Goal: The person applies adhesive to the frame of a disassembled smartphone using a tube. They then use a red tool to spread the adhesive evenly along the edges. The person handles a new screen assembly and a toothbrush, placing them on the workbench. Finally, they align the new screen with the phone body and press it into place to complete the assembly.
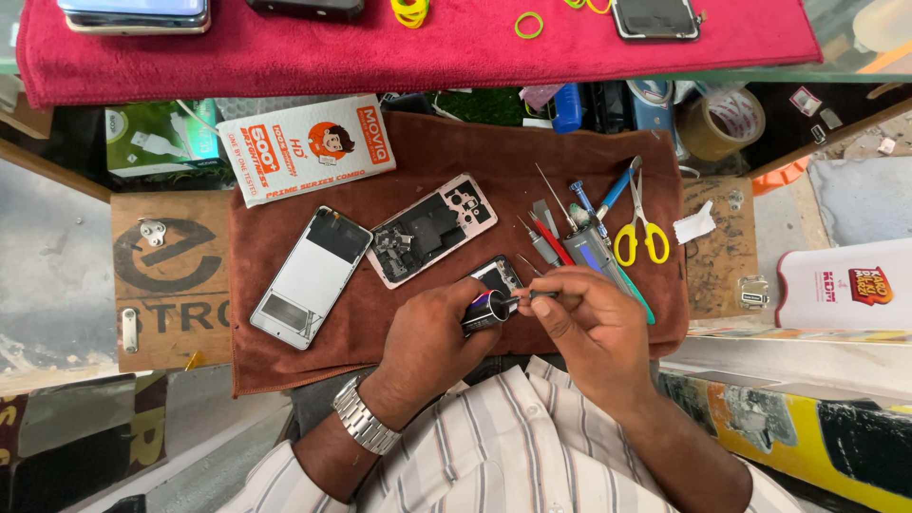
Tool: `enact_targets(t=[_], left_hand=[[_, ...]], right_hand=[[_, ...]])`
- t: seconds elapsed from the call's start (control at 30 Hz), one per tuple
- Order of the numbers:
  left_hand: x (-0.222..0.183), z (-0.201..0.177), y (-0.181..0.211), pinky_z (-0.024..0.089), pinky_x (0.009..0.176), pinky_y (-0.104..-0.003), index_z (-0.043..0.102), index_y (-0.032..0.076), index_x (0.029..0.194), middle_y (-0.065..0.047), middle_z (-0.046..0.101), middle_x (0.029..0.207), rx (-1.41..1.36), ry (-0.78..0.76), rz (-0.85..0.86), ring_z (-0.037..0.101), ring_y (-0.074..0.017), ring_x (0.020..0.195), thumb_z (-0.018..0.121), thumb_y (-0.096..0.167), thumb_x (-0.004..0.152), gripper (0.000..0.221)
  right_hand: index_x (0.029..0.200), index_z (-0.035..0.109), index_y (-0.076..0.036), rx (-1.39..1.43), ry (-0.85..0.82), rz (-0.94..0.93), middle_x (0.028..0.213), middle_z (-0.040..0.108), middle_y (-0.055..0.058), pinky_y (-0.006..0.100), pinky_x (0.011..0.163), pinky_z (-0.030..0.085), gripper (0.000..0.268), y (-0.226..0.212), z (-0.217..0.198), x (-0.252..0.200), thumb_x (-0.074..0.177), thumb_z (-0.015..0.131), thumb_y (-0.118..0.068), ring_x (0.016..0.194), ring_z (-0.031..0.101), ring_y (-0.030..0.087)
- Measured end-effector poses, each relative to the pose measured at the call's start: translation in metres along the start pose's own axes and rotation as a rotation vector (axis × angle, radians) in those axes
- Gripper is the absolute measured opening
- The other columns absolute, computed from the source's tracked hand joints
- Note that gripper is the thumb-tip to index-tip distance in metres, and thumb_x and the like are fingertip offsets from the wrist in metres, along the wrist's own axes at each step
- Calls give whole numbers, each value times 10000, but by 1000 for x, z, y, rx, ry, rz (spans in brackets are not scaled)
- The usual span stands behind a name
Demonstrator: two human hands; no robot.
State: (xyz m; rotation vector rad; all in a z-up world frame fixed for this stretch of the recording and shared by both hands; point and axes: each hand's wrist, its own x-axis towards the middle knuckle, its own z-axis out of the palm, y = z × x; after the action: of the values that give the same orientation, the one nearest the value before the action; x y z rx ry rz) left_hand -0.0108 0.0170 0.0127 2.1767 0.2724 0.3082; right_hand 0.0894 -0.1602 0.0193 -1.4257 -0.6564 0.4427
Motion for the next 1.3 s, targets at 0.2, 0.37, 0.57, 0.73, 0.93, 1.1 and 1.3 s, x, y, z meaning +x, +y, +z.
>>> enact_targets(t=[0.2, 0.37, 0.57, 0.73, 0.93, 1.1, 1.3], left_hand=[[2, -1, 3, 538, 670, -510, 641, 90, 880, -133, 698, 785, 167, -190, -57, 689, -361, 777, 813, 293, 767, 289], [3, 2, 8, 551, 697, -507, 640, 110, 895, -138, 703, 768, 243, -331, -57, 693, -365, 775, 774, 293, 792, 249], [4, 3, 6, 543, 693, -513, 640, 102, 876, -146, 701, 783, 194, -307, -117, 689, -372, 788, 786, 321, 783, 279], [-2, 8, 3, 529, 682, -507, 604, 65, 907, -153, 681, 823, 139, -145, 160, 670, -383, 803, 770, 240, 736, 296], [0, -1, 7, 530, 775, -498, 605, 98, 943, -134, 699, 895, 181, -329, -72, 679, -363, 898, 758, 300, 818, 283], [-4, 3, 1, 523, 849, -490, 602, 111, 996, -121, 700, 957, 219, -370, -118, 674, -348, 975, 772, 324, 838, 315], [2, 18, -20, 445, 958, -507, 581, 107, 1118, -130, 630, 1133, 344, -346, -29, 581, -351, 1145, 813, 269, 773, 446]], right_hand=[[1071, 714, 58, -22, -204, 323, 925, 712, 76, 245, 682, 520, 218, 18, -15, 9, 938, 733, -113, 804, 626, 96], [795, 668, -21, -790, -293, 101, 710, 621, 92, 382, 618, 476, 403, 22, -14, 6, 1015, 610, -354, 649, 622, 254], [909, 572, 18, -666, -291, -353, 822, 589, 144, 432, 704, 470, 393, 4, -13, 7, 1089, 486, -321, 782, 578, 324], [816, 614, -12, -766, -295, 204, 722, 596, 153, 438, 689, 484, 397, 36, -21, -3, 1053, 521, -318, 734, 593, 331], [969, 585, -29, -669, -196, -174, 816, 633, 127, 437, 684, 495, 275, 15, -15, 2, 1004, 520, -294, 771, 625, 314], [824, 558, -48, -753, -294, -117, 731, 595, 125, 449, 663, 486, 311, 33, -18, 1, 1016, 516, -290, 722, 596, 348], [782, 592, -36, -329, -257, 617, 589, 463, 65, 356, 523, 355, 428, 84, -33, -4, 1034, 510, -372, 543, 410, 175]])
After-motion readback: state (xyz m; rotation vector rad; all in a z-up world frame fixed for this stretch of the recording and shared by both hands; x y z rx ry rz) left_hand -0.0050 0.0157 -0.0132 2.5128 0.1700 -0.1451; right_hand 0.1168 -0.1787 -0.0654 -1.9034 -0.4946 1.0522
